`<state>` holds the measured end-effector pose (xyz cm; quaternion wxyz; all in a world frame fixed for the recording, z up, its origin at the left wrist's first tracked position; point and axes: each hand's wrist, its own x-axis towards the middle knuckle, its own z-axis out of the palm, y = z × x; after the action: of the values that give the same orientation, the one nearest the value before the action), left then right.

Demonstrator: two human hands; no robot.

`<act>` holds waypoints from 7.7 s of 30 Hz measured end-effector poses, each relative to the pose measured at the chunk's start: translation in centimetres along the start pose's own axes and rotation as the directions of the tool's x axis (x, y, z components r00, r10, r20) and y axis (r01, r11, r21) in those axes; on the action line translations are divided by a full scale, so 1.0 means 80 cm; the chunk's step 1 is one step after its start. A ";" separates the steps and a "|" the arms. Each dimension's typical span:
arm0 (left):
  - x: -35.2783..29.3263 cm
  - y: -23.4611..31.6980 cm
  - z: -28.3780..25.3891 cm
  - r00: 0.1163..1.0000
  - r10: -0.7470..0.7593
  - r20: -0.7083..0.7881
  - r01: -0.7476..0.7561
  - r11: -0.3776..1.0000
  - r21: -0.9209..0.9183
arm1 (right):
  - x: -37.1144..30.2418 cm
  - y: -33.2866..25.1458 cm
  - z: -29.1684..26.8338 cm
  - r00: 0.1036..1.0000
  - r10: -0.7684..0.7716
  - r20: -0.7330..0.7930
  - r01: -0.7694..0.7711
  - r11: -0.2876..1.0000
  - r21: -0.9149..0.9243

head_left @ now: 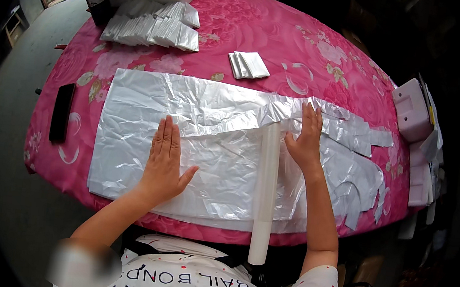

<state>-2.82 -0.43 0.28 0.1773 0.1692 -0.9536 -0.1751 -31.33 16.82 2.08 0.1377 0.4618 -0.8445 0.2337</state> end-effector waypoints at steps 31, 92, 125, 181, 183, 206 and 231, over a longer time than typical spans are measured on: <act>-0.017 -0.015 -0.001 0.978 -0.158 0.138 0.144 0.984 0.106 | -0.107 -0.033 -0.051 0.816 -0.389 0.428 0.260 0.907 0.330; -0.151 -0.012 -0.104 0.784 0.078 0.616 0.565 -0.499 -0.656 | -0.039 -0.371 0.049 0.752 -0.310 0.582 -0.634 -0.581 0.510; -0.242 -0.051 -0.091 0.496 -0.126 0.859 0.821 -0.255 -0.511 | 0.042 -0.176 0.086 0.708 0.084 0.701 -0.706 0.090 0.703; -0.064 -0.018 -0.035 0.732 0.458 0.504 -0.479 0.872 -0.098 | 0.097 -0.082 0.098 0.827 0.077 0.557 -0.432 0.720 0.542; -0.072 -0.012 -0.027 0.761 0.447 0.470 -0.457 0.884 -0.100 | 0.095 -0.096 0.085 0.909 0.187 0.372 -0.360 0.803 0.475; -0.088 0.004 -0.022 0.747 0.465 0.475 -0.440 0.882 -0.171 | -0.059 -0.089 -0.049 0.909 -0.097 0.404 -0.107 0.884 0.454; -0.088 -0.017 -0.028 0.610 0.701 0.369 -0.671 0.705 -0.231 | 0.054 -0.152 0.088 0.894 -0.446 0.038 0.409 0.849 0.333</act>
<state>4.64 0.50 -0.26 0.0214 -0.2579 -0.9527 -0.1594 -23.49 4.39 1.24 0.0621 0.6667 -0.6782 0.3028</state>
